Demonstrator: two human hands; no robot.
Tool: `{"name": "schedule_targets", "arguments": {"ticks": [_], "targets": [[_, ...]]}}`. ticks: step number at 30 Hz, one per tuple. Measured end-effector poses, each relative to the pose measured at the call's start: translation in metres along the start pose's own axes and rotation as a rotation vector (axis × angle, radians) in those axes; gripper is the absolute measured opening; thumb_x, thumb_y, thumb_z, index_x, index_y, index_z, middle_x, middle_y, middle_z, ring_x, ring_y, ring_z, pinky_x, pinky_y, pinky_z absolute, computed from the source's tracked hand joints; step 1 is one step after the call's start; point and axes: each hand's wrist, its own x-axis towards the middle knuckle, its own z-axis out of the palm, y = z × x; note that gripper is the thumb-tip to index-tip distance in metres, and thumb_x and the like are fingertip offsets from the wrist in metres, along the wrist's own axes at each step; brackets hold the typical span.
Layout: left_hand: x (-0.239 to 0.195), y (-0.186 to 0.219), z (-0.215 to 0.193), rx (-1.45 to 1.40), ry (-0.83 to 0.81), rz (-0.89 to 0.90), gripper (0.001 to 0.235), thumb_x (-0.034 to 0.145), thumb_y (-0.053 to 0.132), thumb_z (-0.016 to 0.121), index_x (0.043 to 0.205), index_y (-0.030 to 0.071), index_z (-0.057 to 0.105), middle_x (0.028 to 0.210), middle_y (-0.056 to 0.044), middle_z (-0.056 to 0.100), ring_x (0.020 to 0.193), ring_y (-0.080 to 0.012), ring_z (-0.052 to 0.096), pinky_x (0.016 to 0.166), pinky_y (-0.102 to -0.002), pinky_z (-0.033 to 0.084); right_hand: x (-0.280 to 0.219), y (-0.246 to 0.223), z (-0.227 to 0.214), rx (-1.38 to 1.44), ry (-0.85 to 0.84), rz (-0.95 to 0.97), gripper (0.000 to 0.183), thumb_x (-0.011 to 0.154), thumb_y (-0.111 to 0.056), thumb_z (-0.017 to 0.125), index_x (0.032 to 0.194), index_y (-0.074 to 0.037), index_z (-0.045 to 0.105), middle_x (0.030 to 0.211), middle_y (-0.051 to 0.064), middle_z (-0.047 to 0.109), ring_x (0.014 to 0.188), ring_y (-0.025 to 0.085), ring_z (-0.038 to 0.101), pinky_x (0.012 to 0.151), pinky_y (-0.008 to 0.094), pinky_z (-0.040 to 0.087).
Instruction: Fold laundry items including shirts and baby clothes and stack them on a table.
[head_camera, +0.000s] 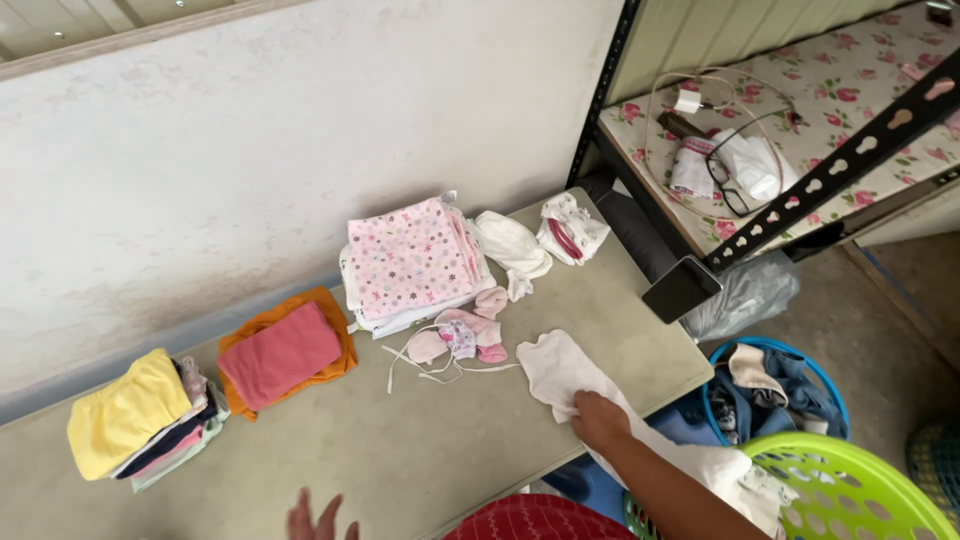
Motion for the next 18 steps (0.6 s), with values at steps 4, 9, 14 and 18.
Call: {"name": "schedule_targets", "arguments": {"ticks": [4,9,14,18], "targets": [[0.091,0.142,-0.023,-0.144,-0.085,-0.028,0.038,0.069,0.011,0.079,0.106,0.009,0.075,0.14,-0.024,0.056,0.13,-0.0391,0.056,0.106,-0.05,0.047,0.005,-0.004,-0.045,0.511,-0.055,-0.116,0.029,0.084,-0.027,0.07,0.107,-0.009,0.069,0.101,0.011,0.073,0.096,0.027,0.069,0.085,0.042,0.055],[0.211,0.312,-0.093,-0.354,-0.279,-0.024,0.042,0.079,-0.001,0.073,0.12,0.008,0.07,0.146,-0.017,0.056,0.132,-0.0383,0.056,0.104,-0.044,0.05,-0.054,-0.056,-0.167,1.083,-0.371,-0.306,0.021,0.092,-0.015,0.065,0.108,-0.003,0.07,0.09,0.002,0.071,0.081,0.012,0.065,0.077,0.032,0.055],[0.273,0.372,-0.12,-0.308,-0.35,0.299,0.045,0.074,0.003,0.079,0.118,0.005,0.07,0.143,-0.02,0.055,0.137,-0.0481,0.045,0.105,-0.051,0.04,-0.105,-0.09,-0.222,1.156,-0.545,-0.627,0.017,0.099,-0.01,0.06,0.105,0.001,0.072,0.088,-0.002,0.07,0.081,0.006,0.06,0.074,0.026,0.052],[0.271,0.353,-0.122,-0.531,-0.506,0.218,0.025,0.081,0.006,0.075,0.105,0.004,0.071,0.13,-0.016,0.066,0.12,-0.0368,0.059,0.096,-0.043,0.049,-0.127,-0.107,-0.249,1.256,-0.489,-0.591,0.019,0.1,-0.009,0.058,0.107,0.0,0.072,0.086,-0.002,0.068,0.079,0.006,0.059,0.072,0.026,0.05]]}}
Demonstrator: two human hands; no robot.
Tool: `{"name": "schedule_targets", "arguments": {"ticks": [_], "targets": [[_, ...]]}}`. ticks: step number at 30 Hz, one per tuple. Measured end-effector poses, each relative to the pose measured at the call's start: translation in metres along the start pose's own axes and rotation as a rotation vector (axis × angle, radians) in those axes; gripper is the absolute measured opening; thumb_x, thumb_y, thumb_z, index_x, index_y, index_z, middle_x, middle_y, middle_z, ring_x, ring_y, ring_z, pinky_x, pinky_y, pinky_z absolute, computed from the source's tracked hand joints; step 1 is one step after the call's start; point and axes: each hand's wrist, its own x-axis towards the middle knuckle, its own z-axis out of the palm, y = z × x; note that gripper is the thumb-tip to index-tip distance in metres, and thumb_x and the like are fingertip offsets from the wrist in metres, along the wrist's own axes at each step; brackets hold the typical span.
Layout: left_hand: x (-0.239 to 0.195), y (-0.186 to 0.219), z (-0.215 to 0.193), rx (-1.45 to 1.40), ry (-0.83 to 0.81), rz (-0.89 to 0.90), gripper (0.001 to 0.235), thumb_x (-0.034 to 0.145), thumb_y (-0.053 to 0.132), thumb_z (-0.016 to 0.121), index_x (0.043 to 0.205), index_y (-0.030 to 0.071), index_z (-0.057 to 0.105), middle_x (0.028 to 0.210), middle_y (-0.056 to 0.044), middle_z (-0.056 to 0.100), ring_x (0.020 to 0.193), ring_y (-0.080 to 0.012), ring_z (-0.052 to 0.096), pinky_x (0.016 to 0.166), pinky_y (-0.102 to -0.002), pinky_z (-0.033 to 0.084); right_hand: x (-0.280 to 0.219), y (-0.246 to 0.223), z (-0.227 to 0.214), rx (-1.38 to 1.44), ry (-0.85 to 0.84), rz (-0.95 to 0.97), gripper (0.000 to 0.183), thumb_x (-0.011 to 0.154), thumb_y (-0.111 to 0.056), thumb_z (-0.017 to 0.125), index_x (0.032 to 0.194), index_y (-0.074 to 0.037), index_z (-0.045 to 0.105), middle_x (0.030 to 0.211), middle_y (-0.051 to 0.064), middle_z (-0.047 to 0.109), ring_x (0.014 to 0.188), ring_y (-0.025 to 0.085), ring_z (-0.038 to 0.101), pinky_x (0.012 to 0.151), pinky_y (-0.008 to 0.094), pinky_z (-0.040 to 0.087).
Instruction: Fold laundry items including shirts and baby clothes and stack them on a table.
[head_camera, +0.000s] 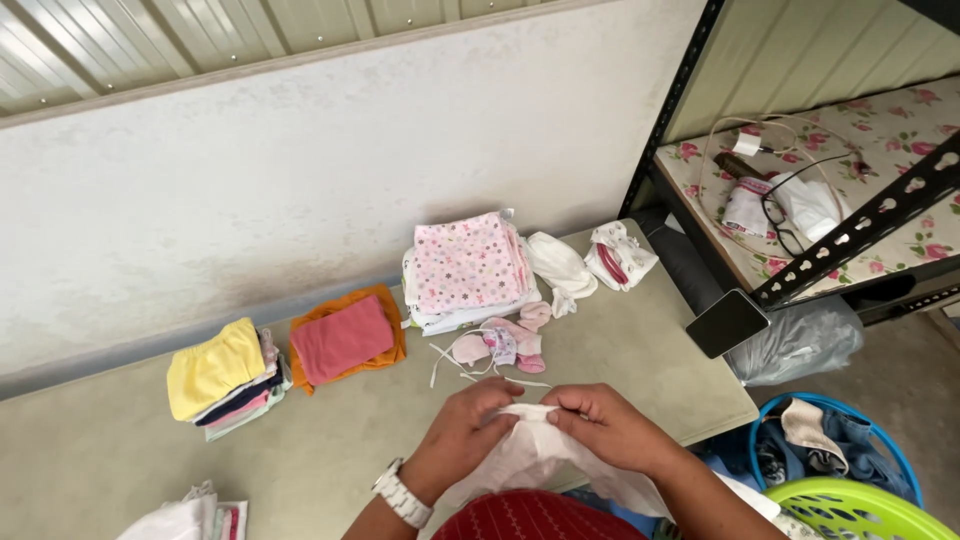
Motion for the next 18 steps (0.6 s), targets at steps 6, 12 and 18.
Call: {"name": "schedule_targets", "arguments": {"ticks": [6,12,18], "targets": [[-0.018,0.011,-0.057,-0.501,0.004,-0.189,0.01,0.1,0.011,0.065,0.098,0.001,0.067,0.085,-0.001,0.063,0.08,-0.0069,0.056,0.07,-0.025,0.048,-0.005,-0.045,0.018,-0.824,0.455,-0.09,0.012,0.088,-0.012,0.067,0.096,-0.007,0.074,0.083,0.005,0.07,0.071,0.013,0.062,0.067,0.03,0.05],[-0.033,0.034,-0.142,-0.413,0.299,-0.211,0.014,0.1,0.01,0.063,0.092,0.001,0.07,0.077,0.001,0.062,0.072,-0.0051,0.052,0.065,-0.023,0.044,0.002,-0.019,-0.005,-0.659,0.607,-0.098,0.009,0.087,-0.003,0.06,0.089,-0.002,0.069,0.08,0.009,0.069,0.07,0.021,0.066,0.067,0.035,0.055],[-0.019,0.091,-0.141,-0.153,0.16,0.025,0.01,0.09,0.011,0.071,0.095,0.003,0.071,0.083,-0.002,0.073,0.075,-0.0068,0.066,0.064,-0.026,0.053,0.005,-0.094,0.096,-0.201,0.294,-0.481,0.015,0.091,-0.002,0.065,0.106,-0.002,0.064,0.104,0.007,0.069,0.098,0.015,0.066,0.088,0.032,0.055]]}}
